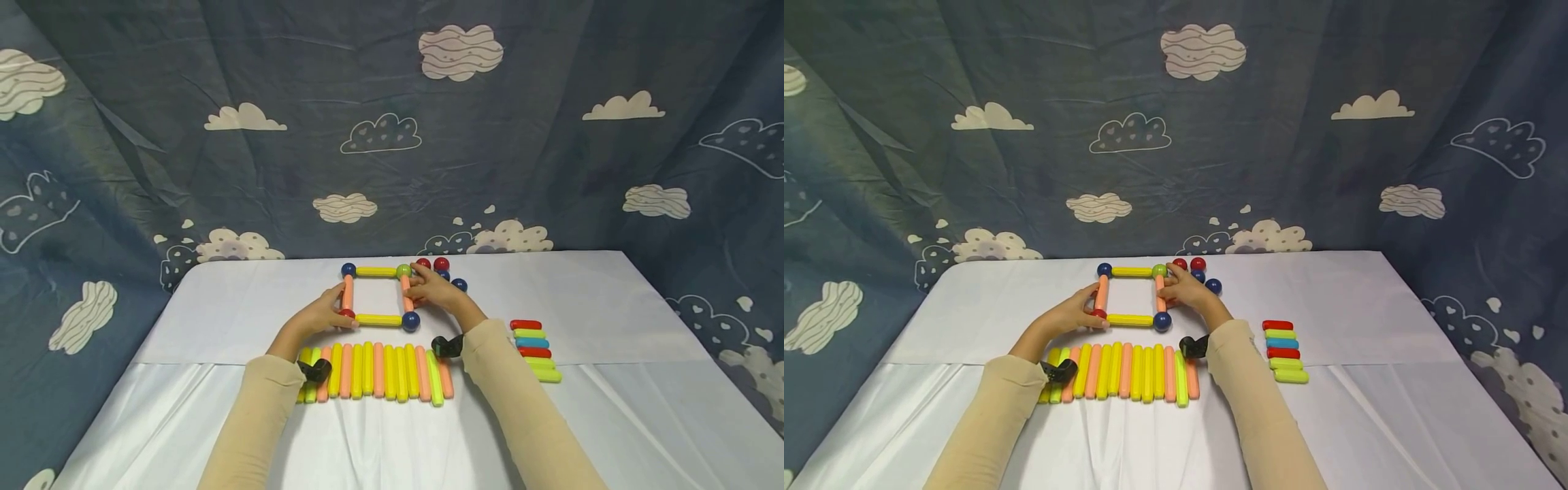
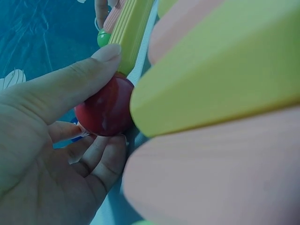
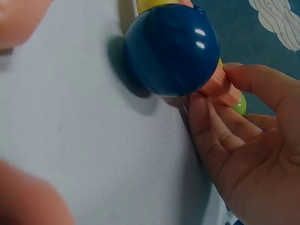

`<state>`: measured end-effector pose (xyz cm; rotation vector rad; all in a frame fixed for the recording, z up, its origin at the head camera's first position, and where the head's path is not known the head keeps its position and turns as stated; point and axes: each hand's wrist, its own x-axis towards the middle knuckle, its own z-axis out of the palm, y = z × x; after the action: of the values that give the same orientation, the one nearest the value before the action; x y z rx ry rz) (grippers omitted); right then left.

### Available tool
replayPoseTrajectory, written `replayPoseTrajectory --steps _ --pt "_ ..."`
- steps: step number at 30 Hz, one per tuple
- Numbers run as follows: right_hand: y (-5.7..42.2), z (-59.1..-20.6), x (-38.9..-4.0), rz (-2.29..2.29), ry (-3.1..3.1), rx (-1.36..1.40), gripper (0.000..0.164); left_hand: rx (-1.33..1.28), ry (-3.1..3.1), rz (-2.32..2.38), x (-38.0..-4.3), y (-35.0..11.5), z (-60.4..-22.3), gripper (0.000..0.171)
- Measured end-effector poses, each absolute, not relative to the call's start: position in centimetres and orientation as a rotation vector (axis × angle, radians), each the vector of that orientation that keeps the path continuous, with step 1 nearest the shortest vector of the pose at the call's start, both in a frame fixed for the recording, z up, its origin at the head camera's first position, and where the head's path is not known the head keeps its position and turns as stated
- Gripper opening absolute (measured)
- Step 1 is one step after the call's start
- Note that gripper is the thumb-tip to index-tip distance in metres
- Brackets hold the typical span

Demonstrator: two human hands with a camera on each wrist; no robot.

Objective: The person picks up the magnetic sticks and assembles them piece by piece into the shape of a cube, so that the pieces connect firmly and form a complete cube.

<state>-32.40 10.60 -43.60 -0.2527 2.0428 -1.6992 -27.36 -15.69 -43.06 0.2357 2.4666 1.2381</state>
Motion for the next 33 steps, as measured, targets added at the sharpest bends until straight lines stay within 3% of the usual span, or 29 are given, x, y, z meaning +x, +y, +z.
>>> replayPoseTrajectory --steps 24,33 --pt "11.1 -43.5 -32.7 -1.633 2.243 -0.215 0.070 0.307 2.424 1.200 -27.6 -15.8 -42.5 0.098" --pt "12.5 -38.9 -28.6 -1.557 2.361 -0.485 0.070 0.293 2.454 1.198 -26.1 -17.2 -40.9 0.094"
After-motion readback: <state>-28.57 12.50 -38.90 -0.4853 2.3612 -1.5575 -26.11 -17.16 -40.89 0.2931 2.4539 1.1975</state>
